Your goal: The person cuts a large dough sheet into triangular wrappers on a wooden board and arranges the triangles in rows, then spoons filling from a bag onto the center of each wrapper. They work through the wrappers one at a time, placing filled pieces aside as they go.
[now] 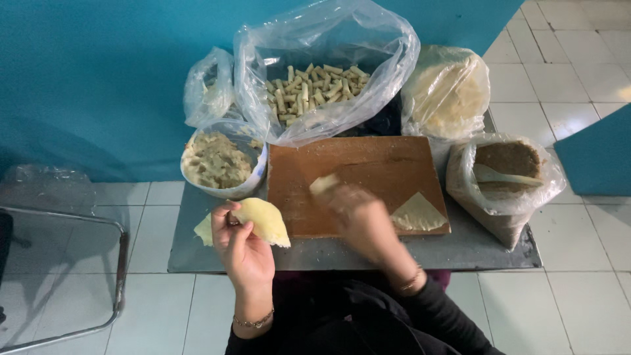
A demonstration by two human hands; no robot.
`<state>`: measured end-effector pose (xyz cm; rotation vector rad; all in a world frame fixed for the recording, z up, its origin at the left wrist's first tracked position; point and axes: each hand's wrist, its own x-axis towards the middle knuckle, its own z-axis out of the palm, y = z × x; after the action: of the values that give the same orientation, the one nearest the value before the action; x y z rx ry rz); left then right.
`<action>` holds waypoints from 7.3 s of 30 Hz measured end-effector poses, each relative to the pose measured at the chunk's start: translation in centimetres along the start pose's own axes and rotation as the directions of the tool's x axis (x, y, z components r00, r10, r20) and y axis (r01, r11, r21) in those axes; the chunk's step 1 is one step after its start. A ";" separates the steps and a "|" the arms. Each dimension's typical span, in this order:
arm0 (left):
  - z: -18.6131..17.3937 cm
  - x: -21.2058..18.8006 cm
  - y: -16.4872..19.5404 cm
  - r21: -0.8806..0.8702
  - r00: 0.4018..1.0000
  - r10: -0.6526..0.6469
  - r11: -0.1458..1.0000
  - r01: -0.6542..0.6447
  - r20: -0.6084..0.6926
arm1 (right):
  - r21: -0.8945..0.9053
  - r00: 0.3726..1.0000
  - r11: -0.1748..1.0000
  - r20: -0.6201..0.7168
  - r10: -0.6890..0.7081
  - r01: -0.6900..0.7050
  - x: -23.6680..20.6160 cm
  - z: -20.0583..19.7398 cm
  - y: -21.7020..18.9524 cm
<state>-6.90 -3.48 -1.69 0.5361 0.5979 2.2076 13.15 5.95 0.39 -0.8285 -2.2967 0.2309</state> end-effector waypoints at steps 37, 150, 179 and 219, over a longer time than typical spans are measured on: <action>3.2 -2.8 -3.1 0.585 0.897 -0.224 0.809 -0.047 0.382 | 0.648 0.927 0.689 0.073 0.367 -0.323 -3.0 -2.7 -3.3; 3.3 -4.6 -5.9 0.059 0.771 -0.392 0.905 0.422 0.502 | 0.930 0.818 -0.111 0.362 0.446 -0.351 -8.4 -0.9 0.6; 3.2 -4.9 -5.4 0.416 0.846 -0.350 0.893 0.171 0.402 | 0.848 0.829 0.245 0.329 0.452 -0.470 -6.6 -3.4 -1.6; 4.3 -3.6 -4.3 0.572 0.830 -0.498 0.768 0.289 0.250 | 0.546 0.926 0.782 -0.028 0.376 -0.301 -6.5 -2.1 -2.8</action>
<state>0.07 -2.67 -1.32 0.9950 0.9889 1.4564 16.85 -0.35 -0.46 -0.9154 -1.7929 0.9067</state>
